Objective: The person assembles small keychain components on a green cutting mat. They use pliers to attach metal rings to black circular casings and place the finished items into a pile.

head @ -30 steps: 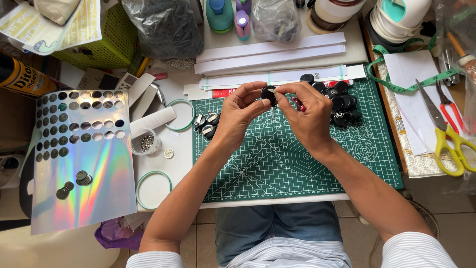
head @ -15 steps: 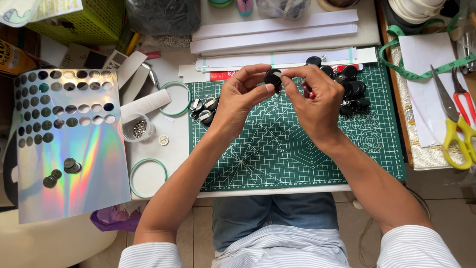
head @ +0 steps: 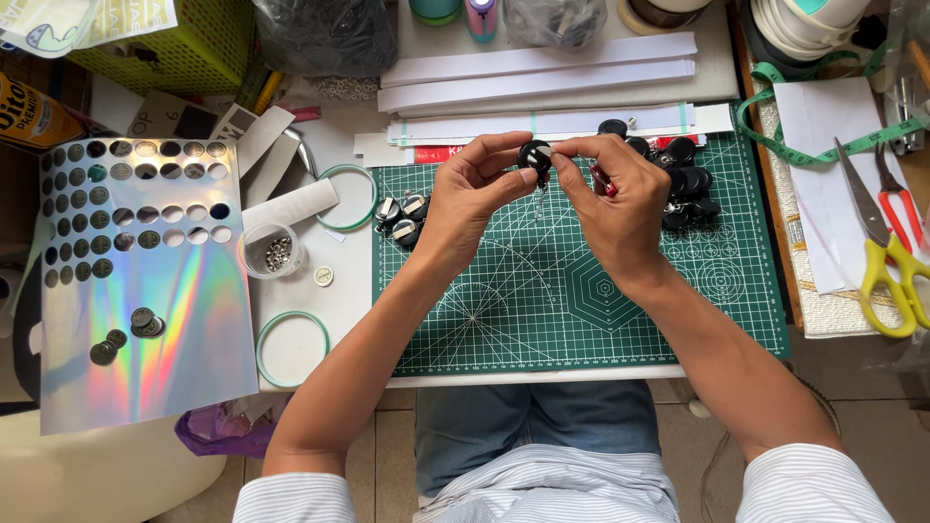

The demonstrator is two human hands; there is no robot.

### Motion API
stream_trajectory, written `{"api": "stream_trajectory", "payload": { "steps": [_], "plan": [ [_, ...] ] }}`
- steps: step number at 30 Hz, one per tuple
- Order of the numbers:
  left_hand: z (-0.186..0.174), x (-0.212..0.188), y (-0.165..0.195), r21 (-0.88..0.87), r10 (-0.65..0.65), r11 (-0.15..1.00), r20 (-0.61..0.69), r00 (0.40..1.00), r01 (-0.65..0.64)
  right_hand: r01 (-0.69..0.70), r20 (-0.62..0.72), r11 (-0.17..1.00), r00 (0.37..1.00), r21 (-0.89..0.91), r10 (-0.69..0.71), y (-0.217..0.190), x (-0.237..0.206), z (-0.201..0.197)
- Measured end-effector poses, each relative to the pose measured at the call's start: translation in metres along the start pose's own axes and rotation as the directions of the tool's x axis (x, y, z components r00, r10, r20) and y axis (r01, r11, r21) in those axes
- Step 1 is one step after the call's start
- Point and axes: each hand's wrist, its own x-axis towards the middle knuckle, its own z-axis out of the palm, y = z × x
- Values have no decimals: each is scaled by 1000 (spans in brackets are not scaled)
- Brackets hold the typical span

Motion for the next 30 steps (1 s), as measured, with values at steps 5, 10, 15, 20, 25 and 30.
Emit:
{"api": "stream_trajectory", "payload": {
  "steps": [5,10,15,20,25,30],
  "plan": [
    [1,1,-1,-2,17,1000,9,1000,-17,-1,-6,1000,1000,-2,1,0,0,0],
    [0,1,0,13,21,1000,9,1000,-21,-7,3,1000,1000,4,7,1,0,0],
    [0,2,-1,-13,25,1000,18,1000,-25,6,-7,1000,1000,-1,-6,1,-1,0],
    [0,2,-1,-11,25,1000,26,999,-24,9,-8,1000,1000,3,-9,0,-1,0],
    [1,1,0,3,17,1000,29,999,-17,18,-11,1000,1000,3,-18,2,-1,0],
    [1,2,0,45,13,999,18,1000,-14,22,-8,1000,1000,-3,-22,3,-1,0]
  ]
}}
